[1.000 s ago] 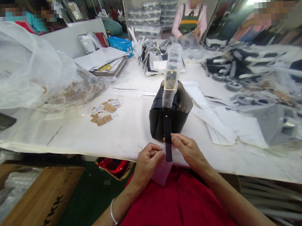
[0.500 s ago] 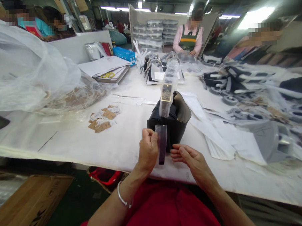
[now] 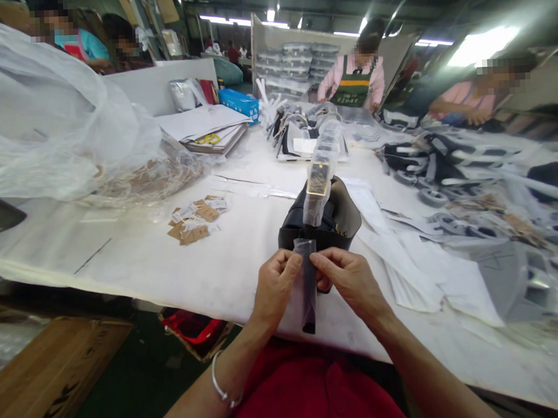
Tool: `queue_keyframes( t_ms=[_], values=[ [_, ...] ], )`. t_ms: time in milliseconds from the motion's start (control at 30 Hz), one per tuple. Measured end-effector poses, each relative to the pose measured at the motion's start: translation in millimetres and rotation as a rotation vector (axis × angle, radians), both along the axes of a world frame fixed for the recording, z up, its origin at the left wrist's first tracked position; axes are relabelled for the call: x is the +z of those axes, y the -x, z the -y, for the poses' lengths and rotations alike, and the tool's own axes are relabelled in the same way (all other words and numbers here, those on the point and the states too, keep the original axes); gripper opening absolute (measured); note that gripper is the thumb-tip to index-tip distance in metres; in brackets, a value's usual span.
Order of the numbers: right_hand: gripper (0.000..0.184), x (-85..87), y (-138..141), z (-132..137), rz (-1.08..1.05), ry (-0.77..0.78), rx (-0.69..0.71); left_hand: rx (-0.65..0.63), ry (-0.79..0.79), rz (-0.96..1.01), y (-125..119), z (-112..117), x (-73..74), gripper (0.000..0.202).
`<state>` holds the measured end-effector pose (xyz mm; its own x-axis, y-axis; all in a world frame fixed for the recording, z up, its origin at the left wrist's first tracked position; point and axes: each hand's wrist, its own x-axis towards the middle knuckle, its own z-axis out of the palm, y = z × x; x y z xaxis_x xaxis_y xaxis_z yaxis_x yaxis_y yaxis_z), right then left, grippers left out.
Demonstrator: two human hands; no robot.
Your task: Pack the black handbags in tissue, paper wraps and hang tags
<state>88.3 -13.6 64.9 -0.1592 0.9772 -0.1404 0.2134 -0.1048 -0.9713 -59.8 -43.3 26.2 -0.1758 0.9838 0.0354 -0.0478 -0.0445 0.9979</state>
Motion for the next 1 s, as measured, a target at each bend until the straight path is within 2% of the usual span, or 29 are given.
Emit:
queue_keyframes(
  t_ms=[233, 367, 500, 600, 800, 867, 1000],
  values=[
    [0.033, -7.6, -8, 0, 0.095, -0.086, 0.03, 0.04, 0.012, 0.04, -6, -3, -1.7, 0.029],
    [0.04, -1.0, -6, -2, -0.011, 0.029, 0.017, 0.043, -0.011, -0.007, -7, 2, 0.0, 0.026],
    [0.042, 6.8, 4, -4, 0.016, -0.013, -0.022, 0.055, -0.042, -0.063, -3, -3, 8.7, 0.027],
    [0.041, 7.1, 8, -6, 0.065, -0.058, -0.035, 0.088, -0.066, -0.187, 0, -12, 13.9, 0.031],
    [0.039, 1.8, 8, -8, 0.1, -0.09, -0.077, 0.25, -0.212, -0.671, -4, -20, 17.2, 0.022],
    [0.039, 1.6, 8, -8, 0.105, -0.112, -0.091, 0.219, -0.225, -0.6, -6, -17, 18.3, 0.02],
    [0.037, 2.5, 10, -7, 0.106, -0.147, -0.109, 0.036, -0.1, -0.117, -9, -4, 16.1, 0.018]
  ],
)
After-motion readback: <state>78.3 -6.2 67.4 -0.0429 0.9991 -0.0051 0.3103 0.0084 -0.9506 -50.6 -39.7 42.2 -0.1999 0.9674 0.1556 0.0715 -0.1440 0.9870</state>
